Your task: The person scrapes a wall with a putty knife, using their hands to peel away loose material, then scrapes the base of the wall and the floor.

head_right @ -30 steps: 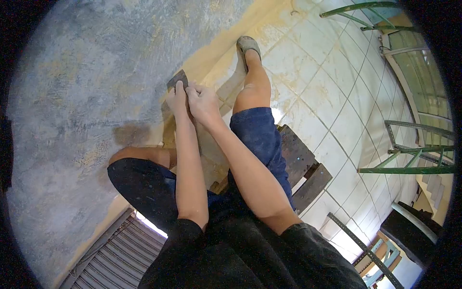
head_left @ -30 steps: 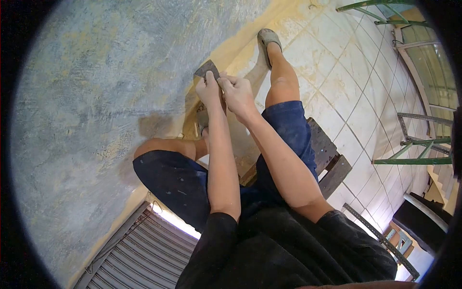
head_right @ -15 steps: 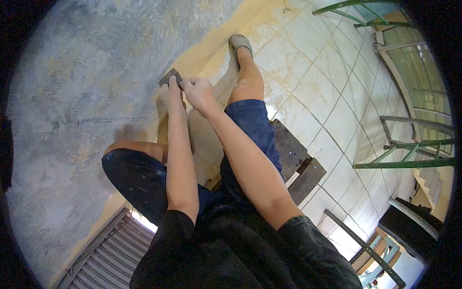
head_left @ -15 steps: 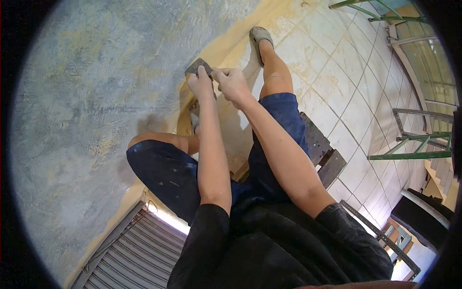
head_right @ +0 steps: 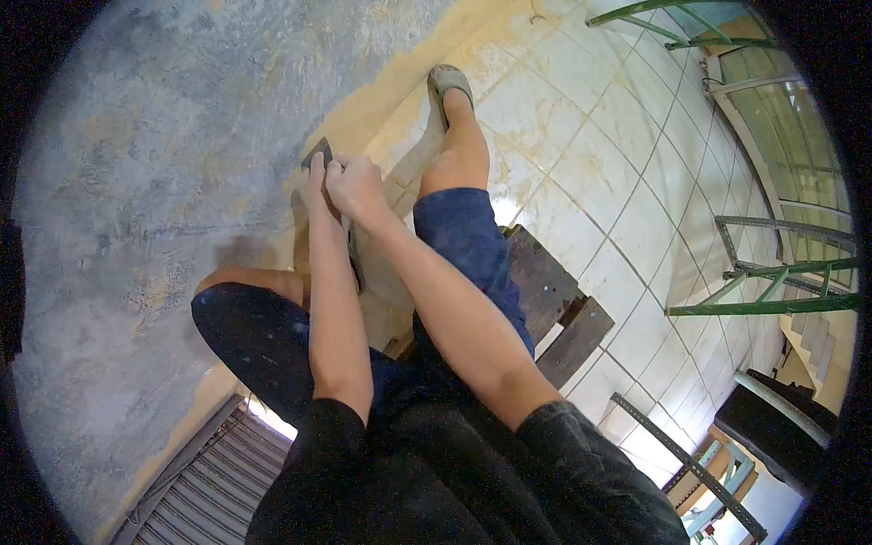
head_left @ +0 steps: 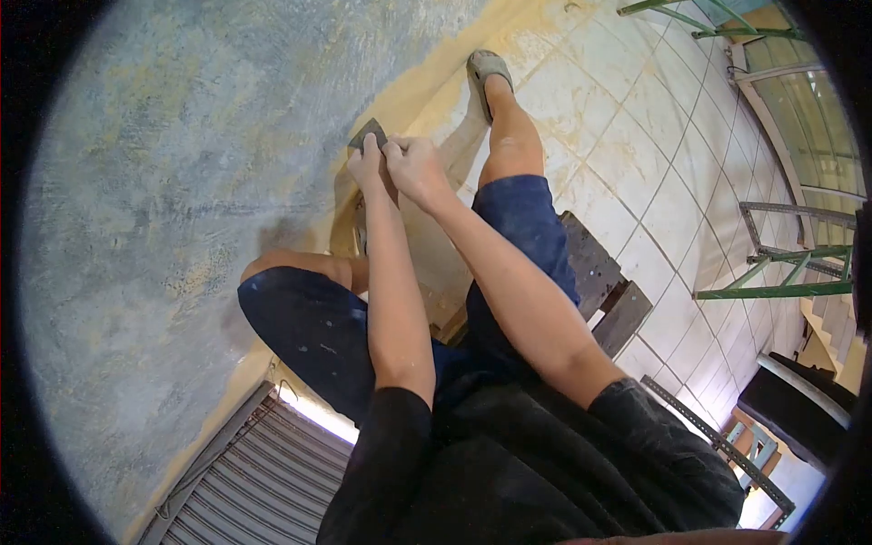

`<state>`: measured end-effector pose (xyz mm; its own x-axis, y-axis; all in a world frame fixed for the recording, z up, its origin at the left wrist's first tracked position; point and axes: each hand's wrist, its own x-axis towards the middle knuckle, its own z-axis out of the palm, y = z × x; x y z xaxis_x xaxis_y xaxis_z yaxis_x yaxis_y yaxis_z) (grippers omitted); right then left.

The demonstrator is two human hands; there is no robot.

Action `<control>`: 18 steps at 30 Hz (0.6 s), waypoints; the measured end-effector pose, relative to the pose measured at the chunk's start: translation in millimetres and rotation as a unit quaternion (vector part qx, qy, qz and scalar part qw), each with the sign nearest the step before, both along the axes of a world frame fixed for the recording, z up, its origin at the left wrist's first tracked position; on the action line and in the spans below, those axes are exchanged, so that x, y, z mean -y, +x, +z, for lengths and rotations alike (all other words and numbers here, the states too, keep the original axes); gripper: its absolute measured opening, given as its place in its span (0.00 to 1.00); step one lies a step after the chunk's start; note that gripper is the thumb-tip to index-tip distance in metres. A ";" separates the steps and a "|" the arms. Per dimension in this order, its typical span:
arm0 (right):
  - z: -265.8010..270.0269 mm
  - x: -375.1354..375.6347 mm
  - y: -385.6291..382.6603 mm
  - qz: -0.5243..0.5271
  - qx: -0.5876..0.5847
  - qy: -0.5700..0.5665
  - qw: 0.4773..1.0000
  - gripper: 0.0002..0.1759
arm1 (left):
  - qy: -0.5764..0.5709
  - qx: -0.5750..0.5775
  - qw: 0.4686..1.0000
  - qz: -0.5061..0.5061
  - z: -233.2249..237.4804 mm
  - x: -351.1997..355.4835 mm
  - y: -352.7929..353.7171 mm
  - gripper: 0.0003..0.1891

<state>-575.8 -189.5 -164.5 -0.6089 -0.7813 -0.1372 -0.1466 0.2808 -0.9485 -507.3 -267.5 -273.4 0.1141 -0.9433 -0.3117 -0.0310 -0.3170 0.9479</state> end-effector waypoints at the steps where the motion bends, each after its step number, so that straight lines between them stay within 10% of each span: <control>1: -1.4 1.9 -0.7 0.005 0.008 0.027 1.000 0.19 | 0.017 -0.023 0.999 0.016 -0.9 -5.1 -0.6 0.22; 16: 10.9 -4.4 5.8 -0.036 -0.023 -0.020 0.999 0.17 | -0.009 -0.118 0.992 0.049 49.5 -6.4 -18.5 0.17; 18: 8.3 2.5 -3.6 -0.015 0.023 0.040 0.999 0.18 | 0.020 0.026 0.999 0.028 59.8 -9.6 -18.6 0.17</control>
